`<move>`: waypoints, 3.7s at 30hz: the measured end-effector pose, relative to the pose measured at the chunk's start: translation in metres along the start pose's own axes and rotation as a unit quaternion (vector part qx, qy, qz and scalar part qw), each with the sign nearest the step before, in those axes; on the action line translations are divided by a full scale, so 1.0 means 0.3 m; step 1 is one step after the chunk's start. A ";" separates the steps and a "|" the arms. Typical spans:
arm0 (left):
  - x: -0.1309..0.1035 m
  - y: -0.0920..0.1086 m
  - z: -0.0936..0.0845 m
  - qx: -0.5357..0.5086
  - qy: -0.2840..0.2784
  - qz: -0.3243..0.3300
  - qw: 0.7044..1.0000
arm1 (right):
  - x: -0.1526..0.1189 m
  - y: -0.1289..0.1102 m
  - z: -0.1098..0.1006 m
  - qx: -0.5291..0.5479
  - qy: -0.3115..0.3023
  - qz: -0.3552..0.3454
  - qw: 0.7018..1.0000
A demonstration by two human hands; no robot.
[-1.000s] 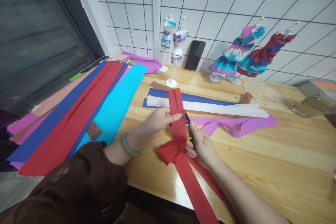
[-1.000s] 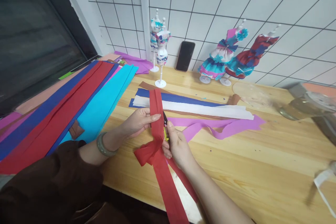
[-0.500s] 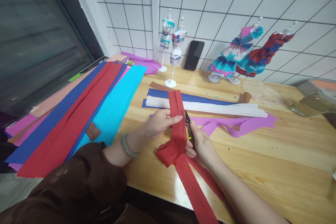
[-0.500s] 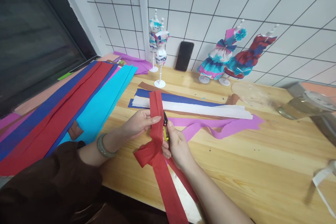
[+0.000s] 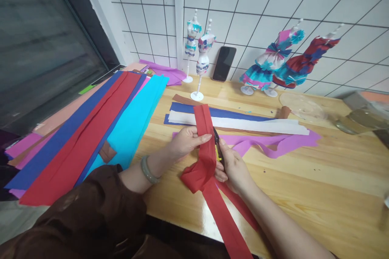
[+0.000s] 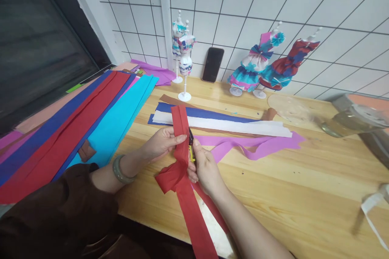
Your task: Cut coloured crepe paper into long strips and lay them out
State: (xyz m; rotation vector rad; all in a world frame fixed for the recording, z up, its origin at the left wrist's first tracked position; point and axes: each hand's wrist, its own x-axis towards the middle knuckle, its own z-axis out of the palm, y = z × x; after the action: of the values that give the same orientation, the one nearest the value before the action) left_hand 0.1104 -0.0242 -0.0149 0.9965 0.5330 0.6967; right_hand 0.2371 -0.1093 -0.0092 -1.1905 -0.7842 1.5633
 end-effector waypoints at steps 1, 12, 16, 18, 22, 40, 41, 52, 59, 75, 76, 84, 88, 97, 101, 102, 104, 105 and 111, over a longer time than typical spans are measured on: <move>0.000 -0.001 0.000 0.001 -0.001 0.003 1.000 | 0.000 -0.002 0.000 0.001 -0.004 0.001 1.000; -0.006 0.003 0.003 0.028 -0.031 -0.001 0.999 | 0.003 -0.003 0.002 0.028 -0.005 0.004 1.000; -0.005 0.001 0.004 0.028 -0.027 -0.001 0.999 | 0.004 0.001 -0.001 0.034 -0.006 -0.001 0.999; -0.005 0.001 0.005 0.028 -0.027 -0.007 0.999 | 0.003 0.002 -0.001 0.031 -0.005 -0.008 0.999; -0.006 0.002 0.005 0.024 -0.027 -0.007 0.999 | 0.002 0.004 0.001 0.028 -0.001 -0.015 0.999; 0.007 0.000 -0.008 0.032 -0.030 0.027 0.999 | 0.002 -0.007 0.007 0.007 0.018 -0.015 1.000; 0.008 0.007 -0.007 0.024 -0.024 0.031 0.999 | 0.002 -0.007 0.009 0.004 0.016 -0.012 1.000; 0.005 0.036 -0.014 -0.021 0.002 0.054 0.998 | 0.000 -0.012 0.024 -0.024 -0.009 0.005 1.000; 0.003 0.028 -0.009 0.011 0.017 0.037 0.999 | 0.000 -0.005 0.020 -0.013 -0.009 0.005 1.000; -0.002 0.028 0.005 0.028 0.031 0.015 0.999 | 0.000 -0.001 0.016 -0.021 -0.022 -0.007 1.000; -0.002 0.029 0.006 0.027 0.030 0.015 0.999 | -0.001 -0.002 0.017 -0.022 -0.022 -0.006 0.999; -0.006 0.026 0.007 0.030 0.043 0.009 0.999 | 0.004 0.016 0.009 -0.003 -0.024 -0.008 1.000; -0.002 0.021 0.001 0.012 0.032 0.020 0.999 | 0.000 0.003 0.016 -0.011 -0.023 -0.007 1.000; 0.000 0.062 -0.002 -0.050 0.092 0.074 0.992 | 0.001 0.006 0.016 -0.018 -0.018 0.005 1.000; -0.001 0.068 -0.010 -0.049 0.099 0.100 0.989 | 0.003 0.015 0.009 -0.018 -0.018 0.004 1.000; -0.001 0.068 -0.012 -0.048 0.098 0.100 0.989 | 0.002 0.015 0.009 -0.017 -0.019 0.004 1.000; -0.001 0.068 -0.012 -0.044 0.097 0.096 0.990 | 0.000 0.013 0.010 -0.016 -0.022 0.004 1.000; -0.002 0.068 -0.011 -0.042 0.097 0.093 0.990 | -0.002 0.012 0.012 -0.017 -0.023 0.005 1.000; 0.003 0.072 -0.013 -0.058 0.103 0.088 0.989 | -0.009 -0.004 0.024 -0.016 -0.045 0.019 0.999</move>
State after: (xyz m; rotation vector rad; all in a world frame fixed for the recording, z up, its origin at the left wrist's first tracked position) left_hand 0.1021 -0.0134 0.0025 0.8735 0.5804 0.9851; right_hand 0.2307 -0.1111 -0.0051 -1.1703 -0.8533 1.6497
